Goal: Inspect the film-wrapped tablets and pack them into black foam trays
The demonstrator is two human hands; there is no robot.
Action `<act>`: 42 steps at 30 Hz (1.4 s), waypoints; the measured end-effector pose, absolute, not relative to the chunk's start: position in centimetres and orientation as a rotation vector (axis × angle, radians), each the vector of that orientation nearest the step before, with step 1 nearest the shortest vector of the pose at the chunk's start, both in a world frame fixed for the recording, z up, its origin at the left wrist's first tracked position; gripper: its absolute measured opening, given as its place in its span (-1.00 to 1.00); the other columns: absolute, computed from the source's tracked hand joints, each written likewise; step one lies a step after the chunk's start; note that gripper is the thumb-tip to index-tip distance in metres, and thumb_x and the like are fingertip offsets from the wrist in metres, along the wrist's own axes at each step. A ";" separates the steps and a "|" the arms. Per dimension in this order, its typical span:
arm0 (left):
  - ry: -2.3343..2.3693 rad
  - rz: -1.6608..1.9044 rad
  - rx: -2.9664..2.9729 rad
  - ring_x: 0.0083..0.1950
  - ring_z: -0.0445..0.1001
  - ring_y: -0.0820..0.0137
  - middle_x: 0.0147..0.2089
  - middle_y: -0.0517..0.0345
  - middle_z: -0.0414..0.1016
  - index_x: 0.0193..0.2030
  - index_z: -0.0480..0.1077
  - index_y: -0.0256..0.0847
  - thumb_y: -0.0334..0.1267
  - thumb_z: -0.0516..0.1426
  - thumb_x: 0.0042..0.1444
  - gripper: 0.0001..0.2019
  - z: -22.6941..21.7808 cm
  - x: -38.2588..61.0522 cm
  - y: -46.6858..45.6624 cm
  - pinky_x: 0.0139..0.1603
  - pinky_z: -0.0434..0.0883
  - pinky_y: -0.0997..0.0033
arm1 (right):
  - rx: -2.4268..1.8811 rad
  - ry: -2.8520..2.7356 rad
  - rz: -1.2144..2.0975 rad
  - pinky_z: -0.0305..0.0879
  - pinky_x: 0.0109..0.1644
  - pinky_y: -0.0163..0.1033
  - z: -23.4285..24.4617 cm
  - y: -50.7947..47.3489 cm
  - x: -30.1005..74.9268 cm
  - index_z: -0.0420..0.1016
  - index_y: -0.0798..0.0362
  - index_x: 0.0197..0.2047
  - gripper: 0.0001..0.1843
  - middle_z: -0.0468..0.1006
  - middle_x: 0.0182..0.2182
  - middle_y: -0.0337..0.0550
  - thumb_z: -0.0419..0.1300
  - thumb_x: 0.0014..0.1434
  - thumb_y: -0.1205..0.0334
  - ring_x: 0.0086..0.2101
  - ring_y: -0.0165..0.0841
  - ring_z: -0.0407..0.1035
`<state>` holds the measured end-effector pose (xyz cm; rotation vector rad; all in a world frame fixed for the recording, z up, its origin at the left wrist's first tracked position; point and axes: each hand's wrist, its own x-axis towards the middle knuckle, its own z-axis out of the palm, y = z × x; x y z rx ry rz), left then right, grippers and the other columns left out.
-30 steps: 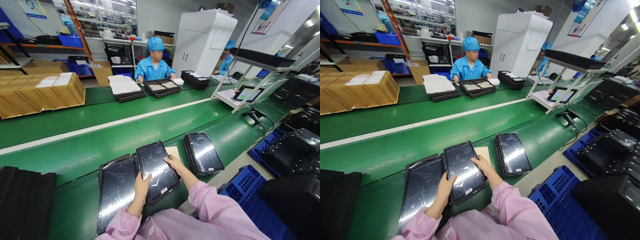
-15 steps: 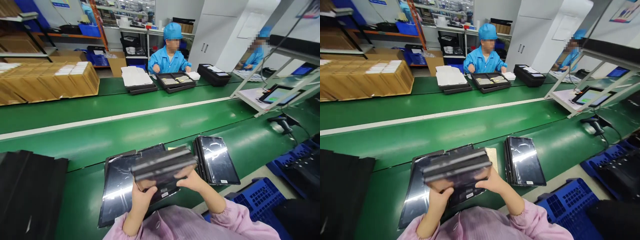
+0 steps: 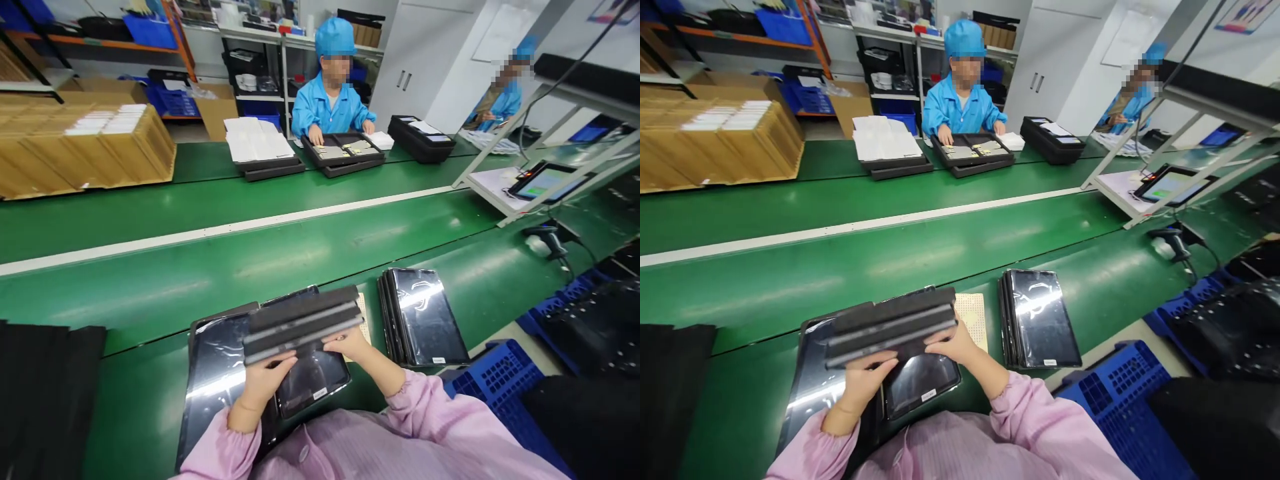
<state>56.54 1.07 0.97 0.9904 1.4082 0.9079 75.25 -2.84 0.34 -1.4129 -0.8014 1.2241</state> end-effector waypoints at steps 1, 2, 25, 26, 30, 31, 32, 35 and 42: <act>1.434 0.872 0.973 0.09 0.43 0.01 -0.03 -0.01 0.52 -0.03 0.37 -0.10 -0.22 0.38 -0.40 -0.34 1.4 57.1 0.9 0.11 0.38 0.06 | -1.450 -0.760 1.202 0.41 -0.09 0.03 0.9 -2.9 75.5 0.41 0.04 -0.10 -0.29 0.59 -0.23 -0.04 0.43 -0.40 0.11 -0.19 -0.04 0.47; 1.423 0.847 0.982 0.06 0.45 0.02 -0.05 0.00 0.53 -0.02 0.37 -0.11 -0.23 0.37 -0.35 -0.37 1.9 57.8 0.7 0.07 0.40 0.07 | -1.498 -0.719 1.152 0.42 -0.12 -0.01 1.6 -3.3 76.0 0.41 0.03 -0.12 -0.37 0.60 -0.27 -0.07 0.39 -0.35 0.12 -0.24 -0.07 0.48; 0.524 -0.330 1.771 0.08 0.45 -0.04 0.09 -0.42 0.42 0.37 -0.37 -0.58 0.19 0.04 0.02 0.05 3.6 82.2 -1.2 -0.13 0.39 0.24 | -2.216 -0.106 0.795 0.48 -0.30 -0.25 4.0 -15.8 100.8 0.48 0.07 -0.30 -0.73 0.62 -0.43 -0.11 0.26 -0.05 0.09 -0.31 -0.20 0.54; 0.524 -0.322 1.774 0.06 0.46 -0.04 0.08 -0.42 0.43 0.37 -0.36 -0.59 0.19 0.03 0.02 0.05 3.5 82.3 -1.1 -0.14 0.39 0.24 | -2.223 -0.109 0.793 0.48 -0.30 -0.25 4.0 -15.8 100.9 0.48 0.07 -0.29 -0.72 0.62 -0.43 -0.12 0.26 -0.05 0.08 -0.31 -0.21 0.54; 0.538 -0.311 1.790 0.02 0.49 -0.03 0.01 -0.40 0.48 0.37 -0.33 -0.62 0.19 0.02 0.02 0.04 3.4 82.5 -1.4 -0.19 0.40 0.25 | -2.246 -0.112 0.794 0.48 -0.33 -0.22 4.1 -15.9 101.2 0.47 0.07 -0.26 -0.68 0.61 -0.46 -0.12 0.27 -0.06 0.05 -0.38 -0.19 0.53; 0.545 -0.313 1.791 0.01 0.49 -0.03 0.00 -0.39 0.49 0.37 -0.33 -0.63 0.18 0.02 0.02 0.04 3.4 82.5 -1.5 -0.20 0.40 0.24 | -2.250 -0.113 0.794 0.48 -0.33 -0.20 4.1 -15.9 101.1 0.47 0.07 -0.26 -0.67 0.61 -0.46 -0.12 0.27 -0.07 0.05 -0.38 -0.18 0.53; 0.553 -0.310 1.789 0.00 0.50 -0.03 -0.02 -0.39 0.50 0.37 -0.32 -0.63 0.18 0.02 0.02 0.04 3.4 82.5 -1.5 -0.21 0.40 0.24 | -2.253 -0.114 0.796 0.48 -0.31 -0.19 4.0 -15.9 101.0 0.47 0.07 -0.25 -0.66 0.61 -0.46 -0.12 0.27 -0.07 0.04 -0.37 -0.17 0.53; 0.573 -0.286 1.782 -0.02 0.51 -0.05 -0.04 -0.38 0.51 0.37 -0.27 -0.60 0.18 0.04 0.02 0.02 3.4 82.3 -1.3 -0.22 0.41 0.20 | -2.281 -0.148 0.789 0.47 -0.22 -0.16 3.9 -15.7 100.8 0.46 0.06 -0.19 -0.58 0.62 -0.37 -0.09 0.26 -0.09 -0.01 -0.28 -0.14 0.52; 0.759 -0.082 1.462 0.33 0.14 -0.05 0.34 -0.35 0.12 0.38 -0.13 -0.39 0.22 0.10 -0.04 -0.01 0.3 79.3 -1.8 0.25 0.17 0.09 | -2.759 -0.732 0.274 0.16 0.18 0.12 5.6 -14.7 100.9 0.30 0.14 0.17 -0.09 0.27 0.17 0.21 0.19 -0.14 -0.29 0.17 0.10 0.15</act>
